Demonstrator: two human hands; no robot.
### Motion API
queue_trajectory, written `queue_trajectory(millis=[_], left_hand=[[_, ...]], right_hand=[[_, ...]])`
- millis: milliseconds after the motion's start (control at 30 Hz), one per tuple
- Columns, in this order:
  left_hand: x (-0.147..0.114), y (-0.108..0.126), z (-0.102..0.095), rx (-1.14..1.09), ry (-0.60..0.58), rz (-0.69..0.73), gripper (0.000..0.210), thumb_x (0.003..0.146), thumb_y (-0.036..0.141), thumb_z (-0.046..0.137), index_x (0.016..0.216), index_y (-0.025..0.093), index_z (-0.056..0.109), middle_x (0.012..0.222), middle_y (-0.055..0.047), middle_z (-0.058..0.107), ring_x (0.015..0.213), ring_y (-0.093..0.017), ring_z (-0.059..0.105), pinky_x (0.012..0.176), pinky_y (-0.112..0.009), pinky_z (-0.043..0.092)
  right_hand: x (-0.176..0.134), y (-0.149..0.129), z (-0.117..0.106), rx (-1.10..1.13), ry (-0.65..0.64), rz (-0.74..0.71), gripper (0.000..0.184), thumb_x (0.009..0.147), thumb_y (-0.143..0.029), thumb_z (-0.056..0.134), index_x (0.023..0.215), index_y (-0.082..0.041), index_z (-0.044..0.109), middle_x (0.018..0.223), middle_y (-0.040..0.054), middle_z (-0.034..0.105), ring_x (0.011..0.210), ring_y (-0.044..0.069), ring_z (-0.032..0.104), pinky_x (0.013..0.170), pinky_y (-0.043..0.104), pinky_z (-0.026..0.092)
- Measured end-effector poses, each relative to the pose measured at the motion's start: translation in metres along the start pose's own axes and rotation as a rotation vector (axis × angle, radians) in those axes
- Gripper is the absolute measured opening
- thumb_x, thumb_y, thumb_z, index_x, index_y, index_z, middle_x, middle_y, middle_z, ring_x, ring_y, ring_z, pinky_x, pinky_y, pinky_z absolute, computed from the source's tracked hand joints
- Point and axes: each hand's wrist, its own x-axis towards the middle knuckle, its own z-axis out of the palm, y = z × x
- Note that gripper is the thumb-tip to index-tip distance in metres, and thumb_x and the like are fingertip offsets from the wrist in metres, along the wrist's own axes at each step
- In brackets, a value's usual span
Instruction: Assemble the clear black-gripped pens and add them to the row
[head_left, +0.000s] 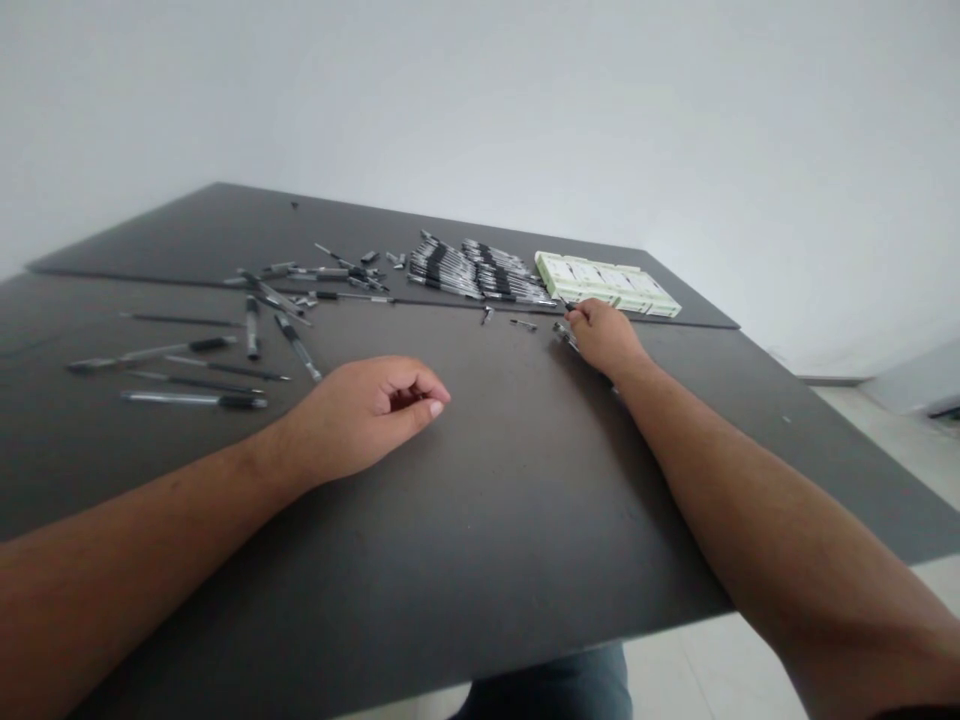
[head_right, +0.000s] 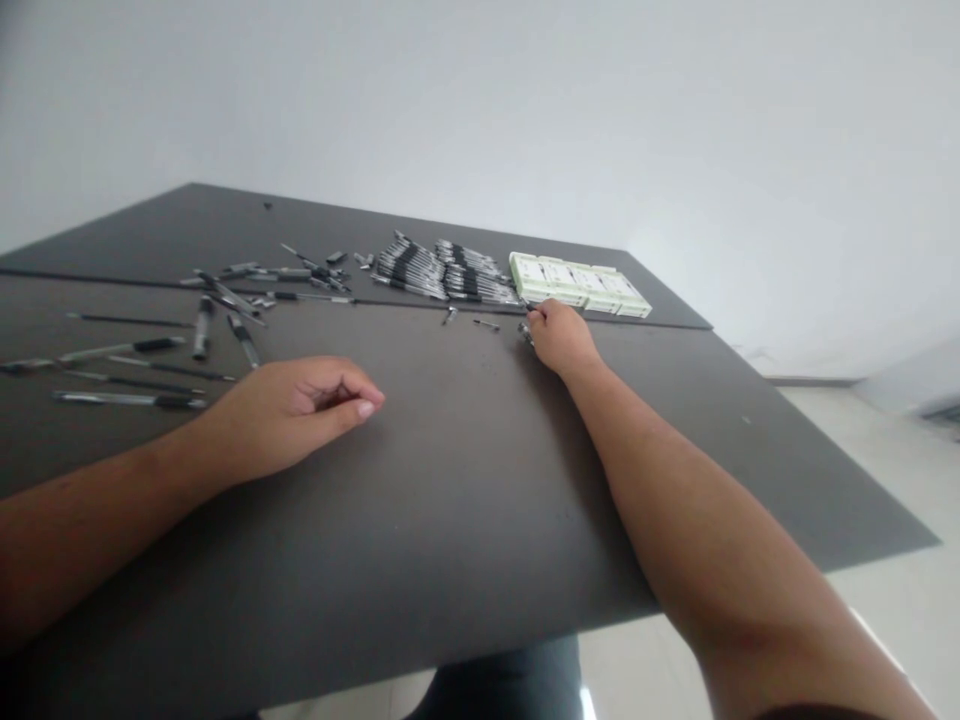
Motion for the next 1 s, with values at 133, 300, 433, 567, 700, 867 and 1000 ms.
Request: queue_trajectory(millis=[133, 300, 433, 567, 700, 867, 1000], left_hand=[[0.0, 0.0, 0.0, -0.01, -0.002, 0.007, 0.025, 0.094, 0.044, 0.067, 0.097, 0.026, 0.083, 0.09, -0.003, 0.084, 0.082, -0.023, 0.078, 0.074, -0.034, 0.053], [-0.001, 0.0, 0.0, -0.007, 0.008, 0.002, 0.026, 0.094, 0.044, 0.066, 0.097, 0.025, 0.083, 0.09, -0.003, 0.084, 0.081, -0.023, 0.077, 0.074, -0.034, 0.053], [0.0, 0.0, 0.0, -0.003, 0.01, 0.013, 0.026, 0.096, 0.045, 0.066, 0.099, 0.025, 0.083, 0.092, -0.003, 0.084, 0.084, -0.023, 0.078, 0.076, -0.034, 0.054], [-0.001, -0.001, -0.001, 0.02, 0.005, 0.01, 0.027, 0.097, 0.044, 0.064, 0.103, 0.025, 0.082, 0.095, -0.003, 0.085, 0.086, -0.023, 0.079, 0.08, -0.034, 0.056], [0.003, -0.001, -0.009, 0.159, -0.046, 0.005, 0.033, 0.098, 0.046, 0.06, 0.108, 0.024, 0.082, 0.1, -0.005, 0.086, 0.092, -0.024, 0.081, 0.084, -0.035, 0.057], [0.045, 0.006, -0.02, 0.447, -0.147, 0.024, 0.04, 0.099, 0.043, 0.054, 0.117, 0.024, 0.084, 0.104, -0.006, 0.087, 0.096, -0.026, 0.081, 0.09, -0.036, 0.059], [0.113, 0.003, -0.011, 0.666, -0.189, 0.154, 0.046, 0.103, 0.031, 0.047, 0.125, 0.017, 0.085, 0.127, -0.013, 0.086, 0.123, -0.032, 0.078, 0.109, -0.041, 0.056]], right_hand=[[-0.002, -0.004, -0.002, 0.016, 0.016, -0.02, 0.037, 0.108, -0.033, 0.049, 0.115, -0.016, 0.08, 0.123, 0.022, 0.084, 0.111, 0.035, 0.074, 0.09, 0.04, 0.052], [-0.002, -0.004, -0.006, 0.086, 0.113, -0.041, 0.033, 0.105, -0.034, 0.05, 0.11, -0.019, 0.078, 0.12, 0.0222, 0.083, 0.113, 0.038, 0.073, 0.095, 0.046, 0.054], [-0.009, -0.011, -0.011, 0.188, 0.198, -0.114, 0.028, 0.104, -0.038, 0.051, 0.107, -0.022, 0.074, 0.113, 0.0196, 0.082, 0.107, 0.037, 0.072, 0.093, 0.048, 0.055], [-0.024, -0.028, -0.011, 0.347, 0.271, -0.195, 0.026, 0.107, -0.042, 0.049, 0.109, -0.025, 0.069, 0.103, 0.0131, 0.08, 0.099, 0.033, 0.073, 0.089, 0.045, 0.054], [-0.032, -0.04, -0.002, 0.478, 0.31, -0.22, 0.026, 0.108, -0.043, 0.047, 0.11, -0.025, 0.065, 0.101, 0.0113, 0.079, 0.099, 0.031, 0.074, 0.088, 0.043, 0.054], [-0.028, -0.04, 0.008, 0.536, 0.345, -0.212, 0.025, 0.108, -0.04, 0.046, 0.11, -0.025, 0.065, 0.103, 0.013, 0.079, 0.102, 0.032, 0.074, 0.094, 0.045, 0.054], [-0.028, -0.041, 0.007, 0.513, 0.347, -0.247, 0.026, 0.107, -0.039, 0.045, 0.107, -0.024, 0.067, 0.107, 0.0156, 0.08, 0.104, 0.033, 0.072, 0.098, 0.046, 0.054]])
